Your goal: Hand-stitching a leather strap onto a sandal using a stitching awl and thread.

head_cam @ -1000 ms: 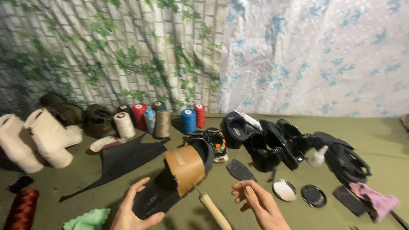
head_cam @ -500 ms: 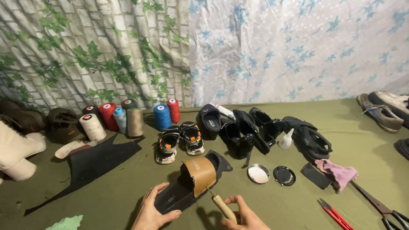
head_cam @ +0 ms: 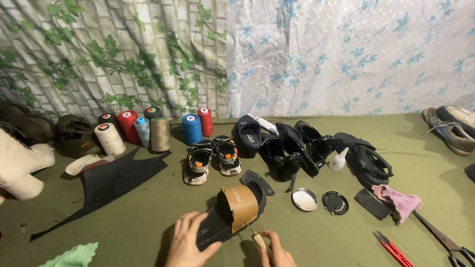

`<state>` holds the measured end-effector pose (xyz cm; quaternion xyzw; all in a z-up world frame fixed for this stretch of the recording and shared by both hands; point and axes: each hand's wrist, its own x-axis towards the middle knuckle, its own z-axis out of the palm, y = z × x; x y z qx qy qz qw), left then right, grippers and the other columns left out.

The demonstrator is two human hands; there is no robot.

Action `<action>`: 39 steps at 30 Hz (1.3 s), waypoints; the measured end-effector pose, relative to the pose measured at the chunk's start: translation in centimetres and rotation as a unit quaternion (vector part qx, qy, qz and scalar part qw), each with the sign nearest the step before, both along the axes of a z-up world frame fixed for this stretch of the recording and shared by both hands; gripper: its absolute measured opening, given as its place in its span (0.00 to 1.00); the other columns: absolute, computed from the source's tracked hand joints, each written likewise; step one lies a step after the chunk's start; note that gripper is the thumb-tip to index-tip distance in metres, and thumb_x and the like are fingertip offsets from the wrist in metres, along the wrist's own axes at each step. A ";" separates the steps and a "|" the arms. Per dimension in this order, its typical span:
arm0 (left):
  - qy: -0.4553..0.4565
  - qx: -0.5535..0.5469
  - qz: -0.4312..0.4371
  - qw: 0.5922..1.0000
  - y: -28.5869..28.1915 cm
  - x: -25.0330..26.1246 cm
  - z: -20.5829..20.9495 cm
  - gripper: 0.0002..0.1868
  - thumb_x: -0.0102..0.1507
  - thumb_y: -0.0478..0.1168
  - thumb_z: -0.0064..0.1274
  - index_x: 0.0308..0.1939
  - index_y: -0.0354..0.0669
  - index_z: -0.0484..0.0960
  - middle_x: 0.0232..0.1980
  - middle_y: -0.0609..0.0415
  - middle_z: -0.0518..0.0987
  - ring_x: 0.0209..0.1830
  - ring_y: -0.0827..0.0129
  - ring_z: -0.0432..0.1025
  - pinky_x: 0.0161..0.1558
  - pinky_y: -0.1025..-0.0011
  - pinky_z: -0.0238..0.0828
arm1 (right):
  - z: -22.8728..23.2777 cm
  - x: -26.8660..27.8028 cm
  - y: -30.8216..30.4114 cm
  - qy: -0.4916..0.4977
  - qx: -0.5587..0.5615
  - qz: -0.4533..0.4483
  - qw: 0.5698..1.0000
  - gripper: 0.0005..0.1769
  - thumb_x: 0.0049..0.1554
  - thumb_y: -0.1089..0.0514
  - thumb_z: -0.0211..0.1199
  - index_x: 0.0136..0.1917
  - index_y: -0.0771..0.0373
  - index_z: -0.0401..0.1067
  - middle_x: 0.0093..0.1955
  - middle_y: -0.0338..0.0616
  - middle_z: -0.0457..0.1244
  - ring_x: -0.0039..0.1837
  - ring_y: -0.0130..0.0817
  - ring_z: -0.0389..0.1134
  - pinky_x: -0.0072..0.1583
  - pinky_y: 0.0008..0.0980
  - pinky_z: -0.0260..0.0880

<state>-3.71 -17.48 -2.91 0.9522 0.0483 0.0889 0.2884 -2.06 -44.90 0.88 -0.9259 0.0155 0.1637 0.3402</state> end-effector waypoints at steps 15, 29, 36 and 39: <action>-0.096 -0.037 0.020 0.994 -7.7 2.8 2.8 0.12 0.56 0.45 0.63 0.42 0.51 0.82 0.41 0.55 0.79 0.46 0.55 0.69 0.46 0.57 0.68 | -0.9 -1.0 0.2 0.090 0.483 -0.139 0.860 0.18 0.59 0.53 0.62 0.59 0.62 0.77 0.24 0.42 0.55 0.25 0.28 0.48 0.32 0.27 0.39; -0.026 -0.190 -0.009 0.981 -6.9 1.8 6.0 0.24 0.65 0.31 0.37 0.64 0.40 0.75 0.59 0.51 0.71 0.51 0.56 0.75 0.53 0.59 0.69 | -2.4 2.3 -2.4 0.046 0.147 -0.036 0.987 0.10 0.54 0.52 0.64 0.50 0.53 0.74 0.36 0.43 0.71 0.39 0.38 0.68 0.47 0.33 0.70; -0.012 -0.103 -0.073 0.992 -7.6 2.3 7.4 0.09 0.64 0.27 0.39 0.44 0.39 0.74 0.52 0.47 0.70 0.50 0.50 0.70 0.46 0.55 0.70 | -3.1 2.6 -4.2 0.131 0.552 -0.038 0.822 0.06 0.61 0.67 0.63 0.47 0.75 0.71 0.35 0.49 0.61 0.37 0.35 0.60 0.43 0.33 0.56; 0.012 -0.111 -0.093 0.989 -8.0 2.3 8.7 0.03 0.65 0.31 0.41 0.41 0.37 0.71 0.53 0.42 0.66 0.36 0.43 0.72 0.39 0.51 0.69 | -5.0 4.2 -6.2 0.189 0.552 0.017 0.812 0.08 0.62 0.62 0.65 0.44 0.68 0.70 0.35 0.40 0.58 0.33 0.23 0.54 0.36 0.23 0.48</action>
